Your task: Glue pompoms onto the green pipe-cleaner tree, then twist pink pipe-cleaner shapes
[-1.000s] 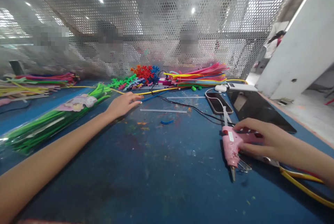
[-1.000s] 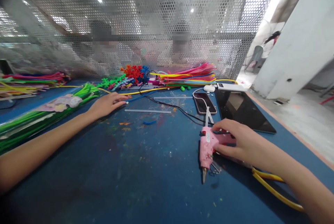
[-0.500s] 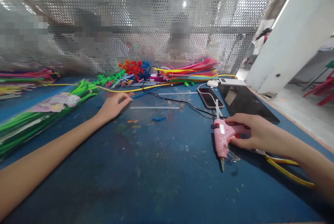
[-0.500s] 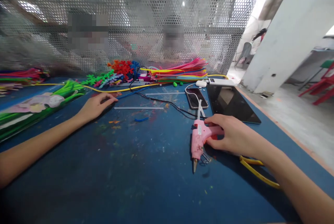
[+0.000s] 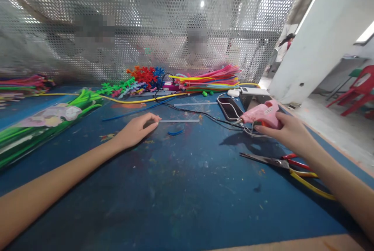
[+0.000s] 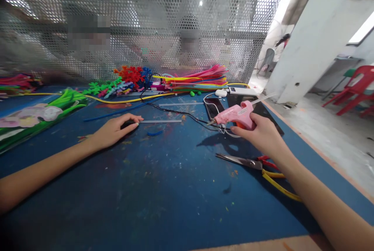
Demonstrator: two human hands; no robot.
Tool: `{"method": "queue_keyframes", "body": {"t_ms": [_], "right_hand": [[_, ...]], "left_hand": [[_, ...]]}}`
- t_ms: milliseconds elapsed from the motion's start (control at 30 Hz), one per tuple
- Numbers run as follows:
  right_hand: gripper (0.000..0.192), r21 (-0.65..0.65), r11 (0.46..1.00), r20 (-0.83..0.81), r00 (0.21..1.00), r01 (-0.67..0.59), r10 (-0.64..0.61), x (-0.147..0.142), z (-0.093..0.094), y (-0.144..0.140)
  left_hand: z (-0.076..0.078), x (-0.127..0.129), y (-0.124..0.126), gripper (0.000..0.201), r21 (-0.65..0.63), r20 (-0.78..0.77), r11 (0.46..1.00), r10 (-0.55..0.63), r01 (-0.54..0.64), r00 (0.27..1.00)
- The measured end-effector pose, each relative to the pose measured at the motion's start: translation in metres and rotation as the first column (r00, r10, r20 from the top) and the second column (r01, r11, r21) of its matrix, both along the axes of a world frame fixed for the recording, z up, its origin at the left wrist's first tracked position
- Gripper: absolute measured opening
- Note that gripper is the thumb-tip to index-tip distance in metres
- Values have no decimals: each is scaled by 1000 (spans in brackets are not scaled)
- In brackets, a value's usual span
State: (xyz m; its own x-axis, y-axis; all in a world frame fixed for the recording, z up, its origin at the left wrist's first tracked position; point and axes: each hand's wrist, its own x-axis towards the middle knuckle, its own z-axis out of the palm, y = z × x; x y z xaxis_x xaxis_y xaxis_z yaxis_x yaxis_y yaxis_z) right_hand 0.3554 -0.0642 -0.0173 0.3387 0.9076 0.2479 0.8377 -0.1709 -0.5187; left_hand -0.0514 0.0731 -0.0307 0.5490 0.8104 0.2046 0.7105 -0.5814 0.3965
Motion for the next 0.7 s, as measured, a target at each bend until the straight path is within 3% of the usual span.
{"method": "queue_keyframes", "body": {"t_ms": [100,167,300,400,500,567,633,700], "right_hand": [[43,27,998,20,998,52,-52,-1,-6,3],[43,47,998,39,998,45,-47,-1,-9,4],[42,68,997,87,996,18,-24,-4,-8,5],[42,43,999,32,999,28,-30,-15,-1,14],[37,-53,994,-204,976,-93,80,-38,4,38],[34,-51,978,-309,934,-204,179,-60,4,61],[31,-69,949,-274,921,-308,279,-82,2,87],[28,-69,940,-232,922,-334,311,-104,-1,112]], "left_hand": [[0,7,-8,24,165,-55,982,-83,91,995],[0,14,-16,22,205,-75,967,-137,150,988],[-1,31,-34,21,95,-110,962,-244,254,964],[-3,39,-45,21,54,-103,949,-303,310,947],[-4,44,-55,21,66,-75,925,-369,374,926],[-5,45,-61,22,74,-61,907,-410,414,910],[-5,45,-66,23,87,-59,885,-454,458,889],[-6,43,-69,26,118,-71,854,-502,507,862]]}}
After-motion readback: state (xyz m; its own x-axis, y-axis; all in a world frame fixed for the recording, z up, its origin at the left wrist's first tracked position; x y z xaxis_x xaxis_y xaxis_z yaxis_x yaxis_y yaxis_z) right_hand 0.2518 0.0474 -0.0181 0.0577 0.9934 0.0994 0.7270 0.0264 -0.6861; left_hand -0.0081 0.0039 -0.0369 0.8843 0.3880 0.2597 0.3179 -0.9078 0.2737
